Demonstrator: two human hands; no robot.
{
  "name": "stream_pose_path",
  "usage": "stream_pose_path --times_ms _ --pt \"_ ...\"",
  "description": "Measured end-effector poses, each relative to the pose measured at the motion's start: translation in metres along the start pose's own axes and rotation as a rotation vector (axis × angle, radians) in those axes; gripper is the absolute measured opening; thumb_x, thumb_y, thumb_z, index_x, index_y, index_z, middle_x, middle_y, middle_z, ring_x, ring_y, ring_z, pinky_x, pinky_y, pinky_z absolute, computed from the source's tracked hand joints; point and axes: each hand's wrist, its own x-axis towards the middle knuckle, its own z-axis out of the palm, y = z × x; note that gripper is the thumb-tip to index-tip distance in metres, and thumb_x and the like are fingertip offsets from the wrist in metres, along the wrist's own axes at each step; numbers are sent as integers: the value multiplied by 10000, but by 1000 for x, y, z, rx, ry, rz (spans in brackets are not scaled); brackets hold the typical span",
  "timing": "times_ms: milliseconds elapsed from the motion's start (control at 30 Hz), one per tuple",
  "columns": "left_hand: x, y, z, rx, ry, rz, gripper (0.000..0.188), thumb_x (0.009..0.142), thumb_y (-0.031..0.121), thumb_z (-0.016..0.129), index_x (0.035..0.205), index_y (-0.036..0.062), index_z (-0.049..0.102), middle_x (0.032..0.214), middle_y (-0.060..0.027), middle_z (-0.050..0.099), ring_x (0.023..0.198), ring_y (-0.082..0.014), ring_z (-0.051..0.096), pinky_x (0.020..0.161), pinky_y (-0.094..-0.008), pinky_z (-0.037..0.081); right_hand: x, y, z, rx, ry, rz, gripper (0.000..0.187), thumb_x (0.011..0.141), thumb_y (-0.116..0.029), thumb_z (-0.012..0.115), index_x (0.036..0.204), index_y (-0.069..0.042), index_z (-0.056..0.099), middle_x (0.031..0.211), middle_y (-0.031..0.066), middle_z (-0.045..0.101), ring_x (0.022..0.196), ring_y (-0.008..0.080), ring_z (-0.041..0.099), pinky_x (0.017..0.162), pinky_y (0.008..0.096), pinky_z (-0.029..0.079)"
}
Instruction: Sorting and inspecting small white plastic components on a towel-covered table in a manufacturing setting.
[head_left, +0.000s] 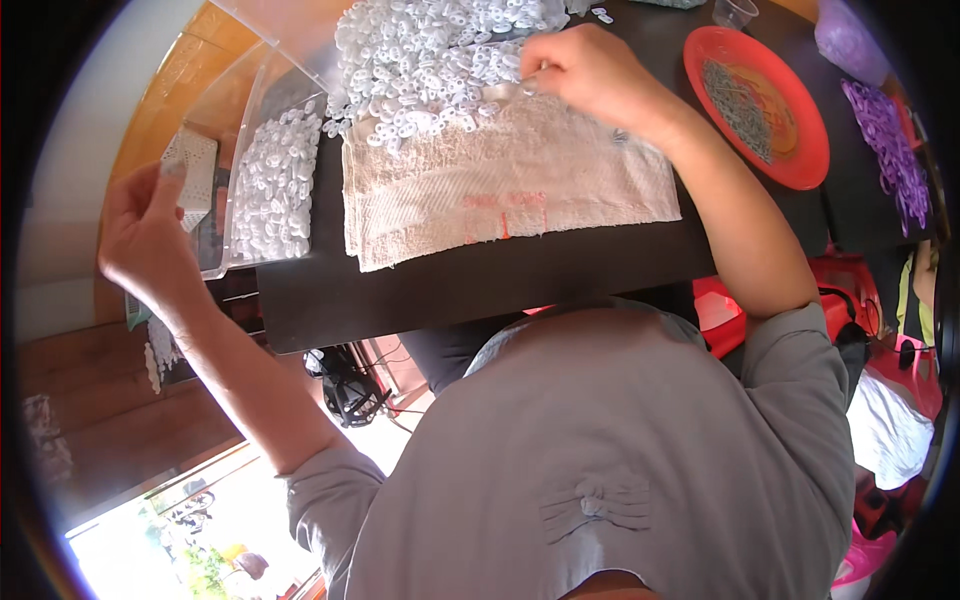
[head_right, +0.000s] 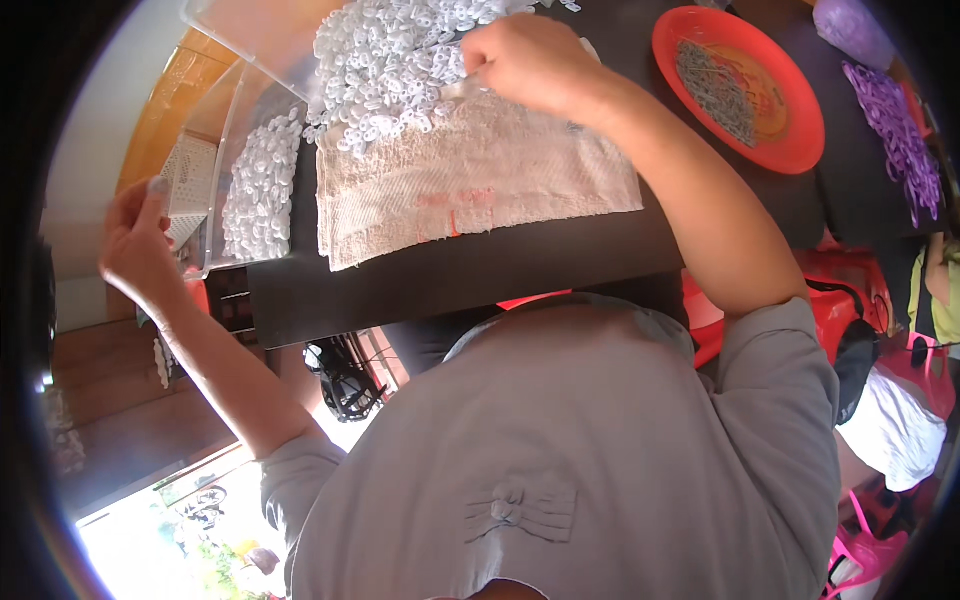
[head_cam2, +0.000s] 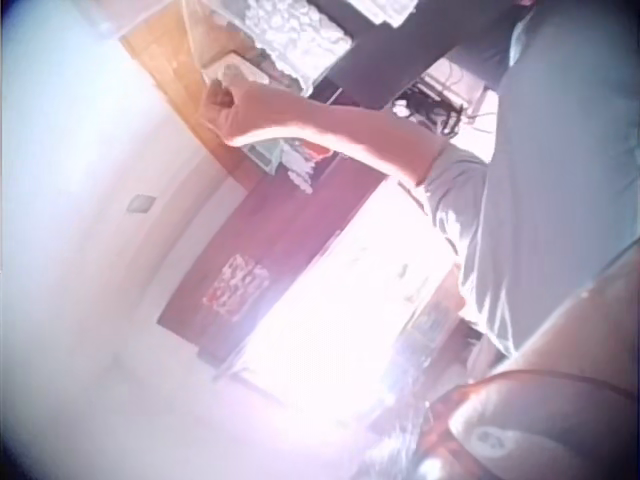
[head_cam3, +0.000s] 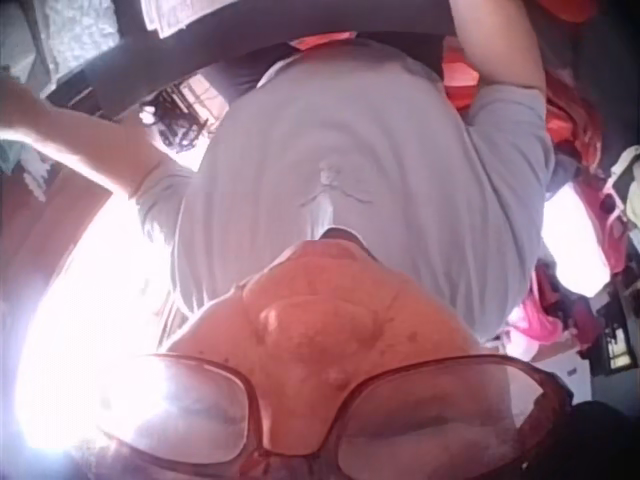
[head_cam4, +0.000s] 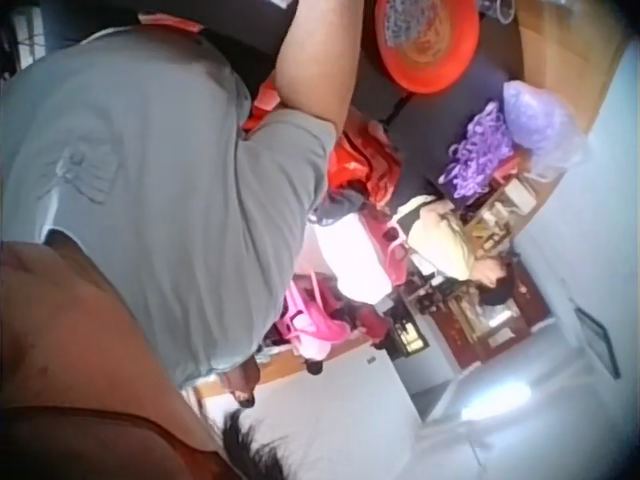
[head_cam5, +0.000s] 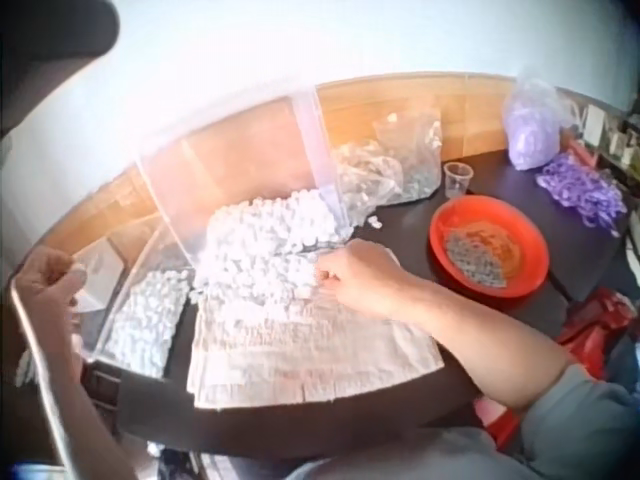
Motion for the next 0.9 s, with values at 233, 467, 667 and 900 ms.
stream_pose_path --times_ms 233,467,667,900 --pt "-53 27 54 -307 -186 95 112 818 54 708 924 23 720 869 -40 707 722 -97 626 678 -233 504 -5 -16 41 -290 137 -314 65 804 -100 632 864 -118 651 823 41 623 812 259 633 693 409 490" --pt "-115 30 172 -222 -768 527 113 783 66 641 884 79 688 889 -138 634 799 -340 639 699 -435 513 -6 -5 19 -157 167 -173 85 797 -105 596 847 -97 664 832 53 658 829 271 640 694 402 495" --pt "-113 23 191 -196 -831 520 58 793 88 630 831 75 671 898 -150 648 816 -359 635 706 -443 511 -5 -4 -15 -99 -49 52 129 804 -153 599 871 -54 648 764 88 653 720 244 622 683 363 467" --pt "-116 49 160 -597 -892 -21 81 779 49 709 829 -3 671 706 -19 608 621 -88 514 564 -246 444 -15 -5 -30 -100 -119 35 132 799 -118 593 875 -22 641 731 79 638 684 192 601 676 330 458"
